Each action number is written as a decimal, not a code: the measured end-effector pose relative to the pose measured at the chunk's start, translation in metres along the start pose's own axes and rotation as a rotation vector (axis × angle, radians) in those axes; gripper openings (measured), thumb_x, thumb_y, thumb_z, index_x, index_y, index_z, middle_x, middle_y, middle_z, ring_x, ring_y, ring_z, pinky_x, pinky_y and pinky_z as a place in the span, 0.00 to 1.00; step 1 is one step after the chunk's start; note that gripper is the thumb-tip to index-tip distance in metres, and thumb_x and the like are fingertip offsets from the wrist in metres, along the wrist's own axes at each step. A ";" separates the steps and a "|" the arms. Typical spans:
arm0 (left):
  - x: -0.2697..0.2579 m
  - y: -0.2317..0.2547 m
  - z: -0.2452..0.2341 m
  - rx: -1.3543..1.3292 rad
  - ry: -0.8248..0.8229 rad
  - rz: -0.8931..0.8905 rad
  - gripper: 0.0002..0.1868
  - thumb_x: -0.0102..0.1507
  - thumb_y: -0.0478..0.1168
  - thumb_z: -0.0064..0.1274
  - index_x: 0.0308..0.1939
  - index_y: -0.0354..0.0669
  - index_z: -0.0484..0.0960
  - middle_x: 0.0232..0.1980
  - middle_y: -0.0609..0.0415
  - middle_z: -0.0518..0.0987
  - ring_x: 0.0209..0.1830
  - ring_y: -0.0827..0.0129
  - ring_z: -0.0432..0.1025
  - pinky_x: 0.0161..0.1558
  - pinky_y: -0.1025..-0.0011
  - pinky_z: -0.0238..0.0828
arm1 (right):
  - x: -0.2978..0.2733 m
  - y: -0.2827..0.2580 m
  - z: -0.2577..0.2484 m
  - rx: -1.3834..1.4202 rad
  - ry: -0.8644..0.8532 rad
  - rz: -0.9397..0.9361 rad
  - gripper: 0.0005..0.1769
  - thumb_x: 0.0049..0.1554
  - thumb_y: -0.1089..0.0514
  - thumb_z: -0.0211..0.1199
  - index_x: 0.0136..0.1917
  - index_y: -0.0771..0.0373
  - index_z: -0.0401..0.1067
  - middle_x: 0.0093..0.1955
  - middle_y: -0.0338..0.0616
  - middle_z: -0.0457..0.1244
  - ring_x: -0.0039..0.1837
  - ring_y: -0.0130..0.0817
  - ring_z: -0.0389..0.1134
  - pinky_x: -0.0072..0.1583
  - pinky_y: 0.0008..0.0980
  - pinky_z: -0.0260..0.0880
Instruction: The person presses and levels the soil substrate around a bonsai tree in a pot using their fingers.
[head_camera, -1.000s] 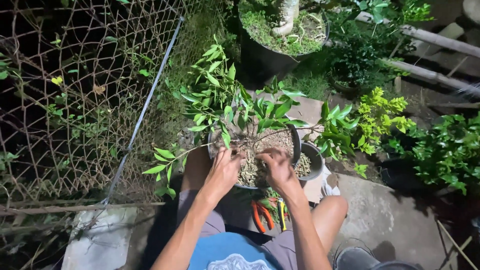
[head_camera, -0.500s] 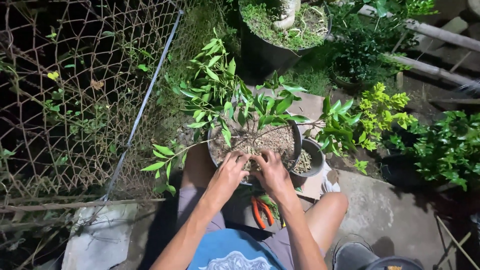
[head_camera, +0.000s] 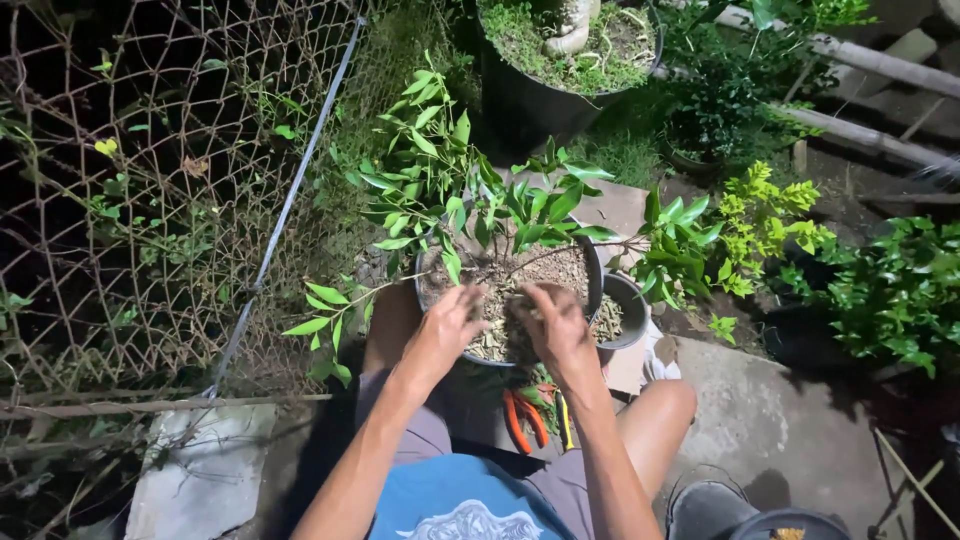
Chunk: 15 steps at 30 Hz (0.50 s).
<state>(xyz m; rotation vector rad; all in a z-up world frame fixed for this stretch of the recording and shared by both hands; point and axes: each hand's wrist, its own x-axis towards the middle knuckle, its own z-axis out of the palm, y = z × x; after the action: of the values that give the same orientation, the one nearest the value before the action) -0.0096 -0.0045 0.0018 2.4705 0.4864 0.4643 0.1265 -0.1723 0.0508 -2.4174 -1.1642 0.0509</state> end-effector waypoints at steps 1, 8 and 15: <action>0.001 0.010 -0.008 -0.047 -0.054 0.034 0.27 0.65 0.53 0.55 0.66 0.51 0.73 0.53 0.51 0.77 0.58 0.60 0.75 0.57 0.65 0.75 | 0.000 -0.005 -0.006 0.106 -0.049 -0.037 0.22 0.60 0.53 0.63 0.68 0.47 0.68 0.61 0.44 0.64 0.60 0.52 0.69 0.55 0.53 0.77; -0.009 0.043 -0.053 0.112 -0.158 0.059 0.36 0.55 0.49 0.67 0.65 0.47 0.74 0.63 0.52 0.71 0.64 0.59 0.67 0.62 0.62 0.69 | -0.013 -0.015 -0.057 0.169 -0.154 0.088 0.29 0.61 0.49 0.62 0.73 0.54 0.64 0.62 0.54 0.64 0.58 0.57 0.70 0.54 0.55 0.78; -0.004 0.046 -0.022 0.003 -0.191 0.021 0.41 0.53 0.40 0.70 0.68 0.40 0.71 0.61 0.49 0.68 0.59 0.57 0.69 0.60 0.62 0.73 | -0.024 0.005 0.010 -0.101 -0.254 -0.036 0.50 0.48 0.48 0.76 0.76 0.60 0.54 0.62 0.60 0.61 0.56 0.60 0.70 0.49 0.57 0.81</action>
<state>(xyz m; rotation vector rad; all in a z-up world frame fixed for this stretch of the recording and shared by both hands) -0.0116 -0.0309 0.0456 2.4934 0.3837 0.2323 0.1127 -0.1889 0.0359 -2.5329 -1.3497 0.3023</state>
